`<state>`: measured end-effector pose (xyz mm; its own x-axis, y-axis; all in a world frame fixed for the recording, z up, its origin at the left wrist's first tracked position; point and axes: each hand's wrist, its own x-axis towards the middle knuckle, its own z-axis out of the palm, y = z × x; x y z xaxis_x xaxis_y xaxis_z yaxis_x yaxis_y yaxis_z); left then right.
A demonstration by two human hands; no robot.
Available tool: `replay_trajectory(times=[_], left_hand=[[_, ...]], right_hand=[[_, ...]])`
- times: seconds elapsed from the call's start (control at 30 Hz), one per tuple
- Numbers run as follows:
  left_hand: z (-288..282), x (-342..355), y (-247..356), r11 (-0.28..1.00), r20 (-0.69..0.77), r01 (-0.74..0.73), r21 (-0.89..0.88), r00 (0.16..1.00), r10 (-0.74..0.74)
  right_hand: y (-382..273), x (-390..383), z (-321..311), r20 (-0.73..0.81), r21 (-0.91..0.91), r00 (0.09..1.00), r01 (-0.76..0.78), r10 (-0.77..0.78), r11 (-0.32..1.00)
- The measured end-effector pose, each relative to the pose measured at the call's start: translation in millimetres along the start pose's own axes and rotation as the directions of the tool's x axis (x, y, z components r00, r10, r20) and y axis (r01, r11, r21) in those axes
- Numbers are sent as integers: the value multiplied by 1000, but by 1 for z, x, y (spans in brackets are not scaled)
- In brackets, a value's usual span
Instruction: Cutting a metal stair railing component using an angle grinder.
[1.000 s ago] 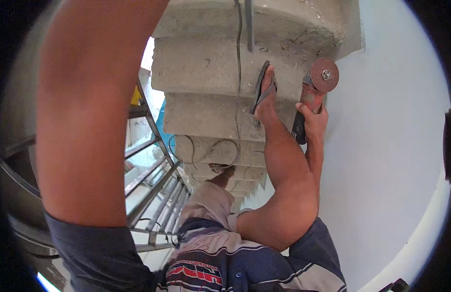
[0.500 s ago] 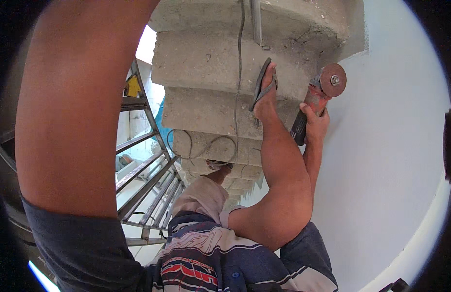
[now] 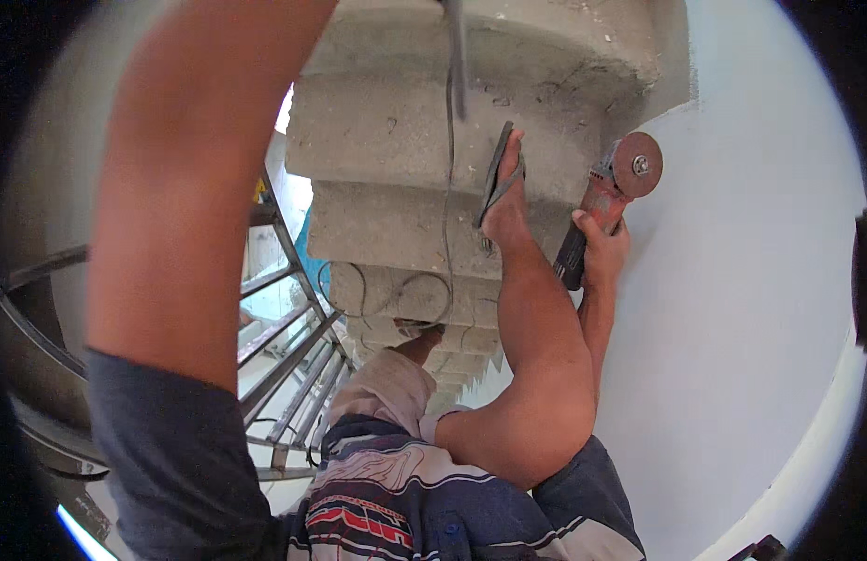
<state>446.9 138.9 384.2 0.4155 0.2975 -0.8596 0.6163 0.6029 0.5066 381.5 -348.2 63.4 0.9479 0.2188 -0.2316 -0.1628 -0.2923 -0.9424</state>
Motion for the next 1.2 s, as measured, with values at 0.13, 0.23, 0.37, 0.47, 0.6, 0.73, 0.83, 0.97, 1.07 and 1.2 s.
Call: replay_trajectory(times=[0.13, 0.23, 0.37, 0.47, 0.6, 0.73, 0.83, 0.97, 1.07, 1.2], left_hand=[[24, 67, -135, 574, -264, -677, 461, 513, 817], [20, 160, -215, 460, 36, -877, 138, 469, 883], [44, 207, -305, 494, -19, -860, 129, 496, 868], [57, 228, -343, 499, -43, -849, 174, 499, 865], [68, 258, -378, 599, -62, -787, 147, 597, 800], [79, 266, -399, 567, -160, -793, 224, 544, 824], [92, 262, -403, 601, -145, -778, 181, 584, 799], [89, 267, -401, 693, -61, -721, -5, 692, 719], [87, 275, -404, 622, -30, -774, -119, 629, 777], [78, 286, -409, 687, 5, -719, -103, 691, 723]], right_hand=[[-6, 0, 4, -30, -82, 999, 31, -34, 996], [-2, -3, 10, -3, -37, 999, 46, -46, 998], [-5, -3, 3, 8, -73, 1000, 3, -3, 997], [-11, -3, 2, -1, -72, 1000, 24, -24, 997], [-11, -2, 1, 42, -36, 999, -16, 18, 999], [-4, 2, 1, 61, -122, 998, 21, -14, 992], [-3, 6, -1, 61, -178, 998, 10, 1, 984], [-12, 6, 8, 81, -249, 996, 55, -36, 967], [1, 10, 8, 84, -264, 992, 113, -94, 958], [3, 8, 12, 75, -274, 996, 60, -41, 960]])
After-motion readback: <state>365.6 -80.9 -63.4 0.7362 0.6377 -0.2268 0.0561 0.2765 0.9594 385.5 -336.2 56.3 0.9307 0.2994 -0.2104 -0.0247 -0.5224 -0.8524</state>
